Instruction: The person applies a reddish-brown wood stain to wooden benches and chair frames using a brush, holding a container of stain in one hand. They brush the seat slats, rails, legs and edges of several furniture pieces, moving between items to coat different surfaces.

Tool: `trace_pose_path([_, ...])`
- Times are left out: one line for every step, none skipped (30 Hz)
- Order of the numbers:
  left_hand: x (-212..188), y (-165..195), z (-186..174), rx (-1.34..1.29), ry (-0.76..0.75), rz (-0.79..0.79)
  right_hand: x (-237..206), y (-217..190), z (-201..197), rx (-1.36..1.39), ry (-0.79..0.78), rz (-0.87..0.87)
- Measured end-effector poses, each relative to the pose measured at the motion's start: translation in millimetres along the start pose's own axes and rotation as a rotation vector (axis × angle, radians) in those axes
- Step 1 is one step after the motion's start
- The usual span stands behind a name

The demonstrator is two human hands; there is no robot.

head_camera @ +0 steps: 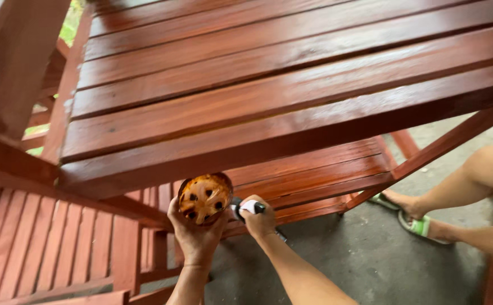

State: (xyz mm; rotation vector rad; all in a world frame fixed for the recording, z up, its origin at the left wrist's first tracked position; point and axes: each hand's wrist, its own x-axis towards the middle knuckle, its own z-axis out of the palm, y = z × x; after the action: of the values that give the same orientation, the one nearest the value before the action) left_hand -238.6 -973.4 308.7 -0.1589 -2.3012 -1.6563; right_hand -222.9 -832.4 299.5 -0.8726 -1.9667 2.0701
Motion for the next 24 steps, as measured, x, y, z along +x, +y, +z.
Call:
trace_pose_path([1,2,5,-0.036,-0.018,-0.018,9,1,-16,-0.143,0.056,-0.121])
trace_pose_path([1,5,11,0.006,0.000,0.025,17,3,-32,-0.282,0.109,-0.236])
trace_pose_path([-1,7,18,0.050,0.017,0.065,24,7,-52,-0.332,0.165,-0.400])
trace_pose_path([-3,11,27,0.092,0.037,0.107,34,11,-75,-0.381,0.219,-0.566])
trace_pose_path([-5,14,36,0.041,0.023,0.079,44,12,-98,-0.464,0.290,-0.589])
trace_pose_path([-9,19,47,-0.009,0.009,0.049,53,14,-121,-0.549,0.360,-0.611])
trace_pose_path([-12,23,58,-0.060,-0.005,0.020,60,18,-146,-0.590,0.390,-0.578])
trace_pose_path([-14,28,68,-0.107,-0.025,-0.004,65,21,-170,-0.631,0.420,-0.543])
trace_pose_path([-17,33,78,-0.154,-0.046,-0.031,69,23,-190,-0.714,0.476,-0.526])
trace_pose_path([-21,38,87,-0.201,-0.069,-0.057,72,25,-210,-0.795,0.532,-0.506])
trace_pose_path([-24,42,95,-0.166,-0.059,-0.020,73,26,-231,-0.842,0.558,-0.645])
trace_pose_path([-26,46,103,-0.133,-0.047,0.019,74,29,-246,-0.886,0.582,-0.785])
trace_pose_path([-28,50,112,-0.102,-0.034,0.059,70,32,-262,-0.896,0.611,-0.713])
trace_pose_path([-29,53,121,-0.113,-0.041,0.045,65,36,-279,-0.904,0.641,-0.644])
trace_pose_path([-31,55,129,-0.124,-0.046,0.031,68,38,-290,-0.941,0.632,-0.678])
trace_pose_path([-33,57,137,-0.131,-0.050,0.015,68,41,-304,-0.978,0.618,-0.710])
trace_pose_path([-37,58,145,-0.183,-0.067,0.010,68,45,-317,-1.016,0.603,-0.741])
trace_pose_path([-39,59,153,-0.236,-0.082,0.009,71,48,-326,-1.046,0.563,-0.706])
trace_pose_path([-41,60,162,-0.290,-0.096,0.009,76,51,-334,-1.075,0.524,-0.671])
trace_pose_path([-43,61,170,-0.333,-0.117,0.004,80,53,-341,-1.103,0.488,-0.634])
trace_pose_path([-45,63,176,-0.377,-0.139,-0.003,85,55,-348,-1.100,0.488,-0.600])
trace_pose_path([-47,64,179,-0.417,-0.157,-0.010,88,53,-353,-1.095,0.483,-0.567])
trace_pose_path([-49,65,179,-0.371,-0.164,-0.015,90,53,-357,-1.091,0.477,-0.531])
trace_pose_path([-51,67,179,-0.330,-0.174,-0.020,89,52,-363,-1.040,0.478,-0.576])
